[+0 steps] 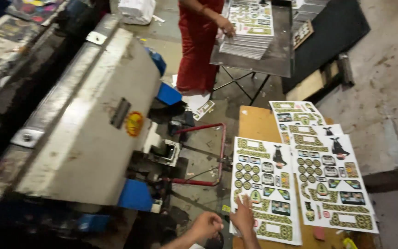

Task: Handling, aligning, and feeding printed sticker sheets into a processing machine.

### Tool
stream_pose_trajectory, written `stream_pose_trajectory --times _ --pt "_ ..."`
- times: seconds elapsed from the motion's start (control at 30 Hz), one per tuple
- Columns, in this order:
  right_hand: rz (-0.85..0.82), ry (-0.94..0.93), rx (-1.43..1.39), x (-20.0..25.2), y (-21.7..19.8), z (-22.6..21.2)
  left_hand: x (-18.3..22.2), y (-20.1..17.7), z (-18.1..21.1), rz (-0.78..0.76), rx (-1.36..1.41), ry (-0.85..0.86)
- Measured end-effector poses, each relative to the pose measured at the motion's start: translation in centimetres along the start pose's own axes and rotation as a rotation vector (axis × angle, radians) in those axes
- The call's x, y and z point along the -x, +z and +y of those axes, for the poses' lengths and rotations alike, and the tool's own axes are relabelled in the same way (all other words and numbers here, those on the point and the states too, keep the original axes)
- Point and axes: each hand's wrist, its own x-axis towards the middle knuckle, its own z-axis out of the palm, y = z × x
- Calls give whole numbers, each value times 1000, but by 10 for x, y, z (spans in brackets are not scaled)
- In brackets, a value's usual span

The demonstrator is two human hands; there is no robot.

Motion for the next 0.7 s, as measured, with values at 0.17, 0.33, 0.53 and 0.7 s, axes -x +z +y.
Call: stream_pose_trajectory --times 0.17,0.33,0.53,0.7 --pt "-54 -104 -271 -4 -14 16 -64 76 -116 62 5 3" --pt "29 -60 -531 -18 -1 72 -95 121 -21 228 171 -437" --pt "192 279 -463 19 -66 177 -64 131 96 162 301 -188" --pt "-47 490 -580 25 -64 186 -53 89 108 117 391 27"
